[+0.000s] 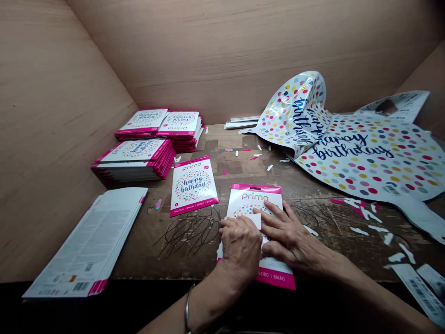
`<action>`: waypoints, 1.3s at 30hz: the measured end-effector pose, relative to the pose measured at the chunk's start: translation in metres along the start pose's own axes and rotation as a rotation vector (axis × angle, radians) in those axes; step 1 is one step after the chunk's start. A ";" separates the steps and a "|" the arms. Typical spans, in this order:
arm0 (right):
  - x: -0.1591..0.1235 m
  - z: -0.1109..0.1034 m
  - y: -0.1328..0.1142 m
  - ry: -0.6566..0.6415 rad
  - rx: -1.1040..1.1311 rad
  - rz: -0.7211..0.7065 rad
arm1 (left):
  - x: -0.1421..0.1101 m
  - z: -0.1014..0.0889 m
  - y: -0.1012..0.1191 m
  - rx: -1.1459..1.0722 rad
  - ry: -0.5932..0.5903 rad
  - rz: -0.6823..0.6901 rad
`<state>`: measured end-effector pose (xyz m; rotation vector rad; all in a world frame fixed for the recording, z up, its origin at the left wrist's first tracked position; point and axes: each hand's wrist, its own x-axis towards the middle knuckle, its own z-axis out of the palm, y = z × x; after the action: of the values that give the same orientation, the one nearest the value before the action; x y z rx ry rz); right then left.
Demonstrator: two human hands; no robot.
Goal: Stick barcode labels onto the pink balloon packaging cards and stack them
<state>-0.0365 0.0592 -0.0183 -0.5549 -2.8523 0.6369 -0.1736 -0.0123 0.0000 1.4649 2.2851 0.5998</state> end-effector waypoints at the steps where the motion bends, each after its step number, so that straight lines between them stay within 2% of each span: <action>1: 0.000 0.000 0.000 0.004 -0.002 0.001 | -0.004 -0.002 -0.005 0.073 -0.038 0.041; 3: -0.001 0.001 0.001 0.006 0.002 0.010 | -0.014 -0.004 -0.019 0.170 -0.081 0.150; 8: -0.003 0.002 0.005 -0.003 0.018 0.000 | -0.035 -0.015 -0.058 0.236 -0.083 0.489; 12: -0.004 0.004 0.008 -0.037 0.002 -0.017 | -0.031 -0.031 -0.070 0.272 -0.230 0.635; 16: -0.005 0.004 0.011 -0.060 0.003 -0.022 | -0.021 -0.041 -0.071 0.205 -0.320 0.683; 23: -0.005 -0.001 0.017 -0.119 -0.018 -0.052 | -0.015 -0.045 -0.076 0.094 -0.373 0.701; 31: -0.004 -0.002 0.014 -0.105 -0.054 -0.053 | -0.005 -0.049 -0.082 0.189 -0.422 0.808; 36: -0.004 0.000 0.009 -0.091 -0.076 -0.022 | -0.001 -0.049 -0.078 0.246 -0.515 0.856; 39: -0.002 0.000 0.006 -0.084 -0.066 -0.005 | 0.001 -0.046 -0.075 0.250 -0.532 0.868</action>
<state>-0.0323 0.0633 -0.0213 -0.5432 -2.9620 0.5807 -0.2549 -0.0468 -0.0009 2.3879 1.2916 0.0843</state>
